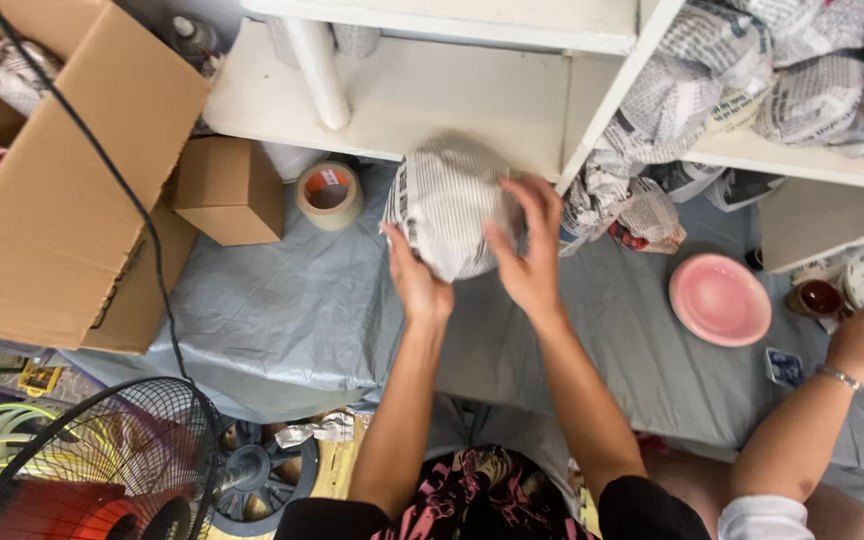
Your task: The person sits on the floor and crumple sheets of newspaper by hand, then presses the crumpled paper into the compartments of a small white shelf unit around items already wrapped in newspaper. They occasionally pull paper from a cardboard box and smooth a newspaper sheet on their lap at the end.
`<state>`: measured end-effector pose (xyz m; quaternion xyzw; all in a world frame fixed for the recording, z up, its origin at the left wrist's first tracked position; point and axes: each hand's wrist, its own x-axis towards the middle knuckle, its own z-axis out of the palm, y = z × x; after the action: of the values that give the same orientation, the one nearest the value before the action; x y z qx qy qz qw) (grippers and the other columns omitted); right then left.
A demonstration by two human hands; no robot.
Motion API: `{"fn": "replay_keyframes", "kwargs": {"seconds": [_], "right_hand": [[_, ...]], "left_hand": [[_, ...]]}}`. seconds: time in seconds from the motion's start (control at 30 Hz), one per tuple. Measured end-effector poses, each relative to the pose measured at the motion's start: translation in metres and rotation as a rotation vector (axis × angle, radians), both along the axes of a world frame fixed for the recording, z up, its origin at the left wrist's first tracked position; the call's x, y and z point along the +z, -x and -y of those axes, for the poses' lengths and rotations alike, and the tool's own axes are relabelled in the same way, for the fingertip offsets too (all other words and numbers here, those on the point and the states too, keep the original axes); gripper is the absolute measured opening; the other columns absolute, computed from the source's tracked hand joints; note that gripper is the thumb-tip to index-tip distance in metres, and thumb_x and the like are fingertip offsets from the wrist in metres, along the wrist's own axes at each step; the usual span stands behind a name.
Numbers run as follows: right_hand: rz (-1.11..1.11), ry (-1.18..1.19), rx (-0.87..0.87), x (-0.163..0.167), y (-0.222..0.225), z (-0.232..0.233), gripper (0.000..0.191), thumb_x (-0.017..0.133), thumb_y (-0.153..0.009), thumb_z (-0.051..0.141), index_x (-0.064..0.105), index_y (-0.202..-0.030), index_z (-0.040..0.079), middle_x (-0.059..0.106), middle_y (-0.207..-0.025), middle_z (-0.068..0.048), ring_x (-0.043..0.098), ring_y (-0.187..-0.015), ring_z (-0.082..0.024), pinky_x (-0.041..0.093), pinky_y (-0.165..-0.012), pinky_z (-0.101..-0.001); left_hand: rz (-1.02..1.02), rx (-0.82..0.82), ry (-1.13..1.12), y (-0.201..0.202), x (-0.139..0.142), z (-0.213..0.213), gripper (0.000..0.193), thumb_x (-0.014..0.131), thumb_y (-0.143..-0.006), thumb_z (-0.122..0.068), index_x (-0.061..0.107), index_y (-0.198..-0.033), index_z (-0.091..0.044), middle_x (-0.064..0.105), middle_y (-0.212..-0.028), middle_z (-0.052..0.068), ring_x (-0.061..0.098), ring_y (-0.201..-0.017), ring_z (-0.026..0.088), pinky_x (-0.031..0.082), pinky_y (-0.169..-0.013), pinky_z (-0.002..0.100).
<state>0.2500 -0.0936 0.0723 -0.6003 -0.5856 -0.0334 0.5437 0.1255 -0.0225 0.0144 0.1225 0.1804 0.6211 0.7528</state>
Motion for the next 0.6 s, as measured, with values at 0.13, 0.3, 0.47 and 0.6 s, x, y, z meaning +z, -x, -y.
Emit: {"fn": "replay_keyframes", "kwargs": {"seconds": [0.13, 0.3, 0.47, 0.6], "right_hand": [[-1.115, 0.048, 0.271, -0.094, -0.015, 0.061, 0.056, 0.058, -0.103, 0.015, 0.038, -0.155, 0.006, 0.041, -0.161, -0.007, 0.040, -0.146, -0.017, 0.032, -0.119, -0.0337], [-1.701, -0.040, 0.329, -0.136, -0.062, 0.155, 0.052, 0.055, -0.107, 0.020, 0.041, -0.154, 0.003, 0.051, -0.152, -0.011, 0.048, -0.139, -0.024, 0.039, -0.116, -0.0409], [-0.784, -0.480, -0.428, -0.063, -0.336, 0.238, 0.046, 0.051, -0.112, 0.019, 0.044, -0.157, 0.010, 0.062, -0.146, -0.002, 0.059, -0.130, -0.017, 0.045, -0.115, -0.0309], [-0.470, -0.331, -0.497, -0.085, -0.370, 0.256, 0.051, 0.056, -0.113, 0.025, 0.045, -0.161, 0.009, 0.065, -0.143, -0.004, 0.058, -0.120, -0.019, 0.051, -0.115, -0.0320]], "left_hand": [[-0.104, -0.151, 0.023, 0.011, -0.041, 0.043, 0.049, 0.053, -0.106, -0.040, 0.057, -0.138, -0.002, 0.066, -0.133, 0.011, 0.066, -0.118, 0.023, 0.054, -0.100, 0.040], [-0.162, -0.460, 0.043, -0.023, -0.075, 0.074, 0.042, 0.056, -0.108, -0.035, 0.064, -0.128, 0.001, 0.073, -0.121, 0.011, 0.070, -0.108, 0.021, 0.057, -0.093, 0.037], [-0.138, -0.744, 0.014, -0.094, -0.072, 0.090, 0.044, 0.059, -0.105, -0.034, 0.063, -0.133, -0.001, 0.072, -0.123, 0.008, 0.068, -0.110, 0.018, 0.055, -0.094, 0.034], [-0.159, -0.804, -0.166, -0.146, -0.068, 0.101, 0.045, 0.064, -0.102, -0.024, 0.053, -0.141, -0.006, 0.068, -0.128, 0.005, 0.064, -0.117, 0.014, 0.053, -0.100, 0.033]]}}
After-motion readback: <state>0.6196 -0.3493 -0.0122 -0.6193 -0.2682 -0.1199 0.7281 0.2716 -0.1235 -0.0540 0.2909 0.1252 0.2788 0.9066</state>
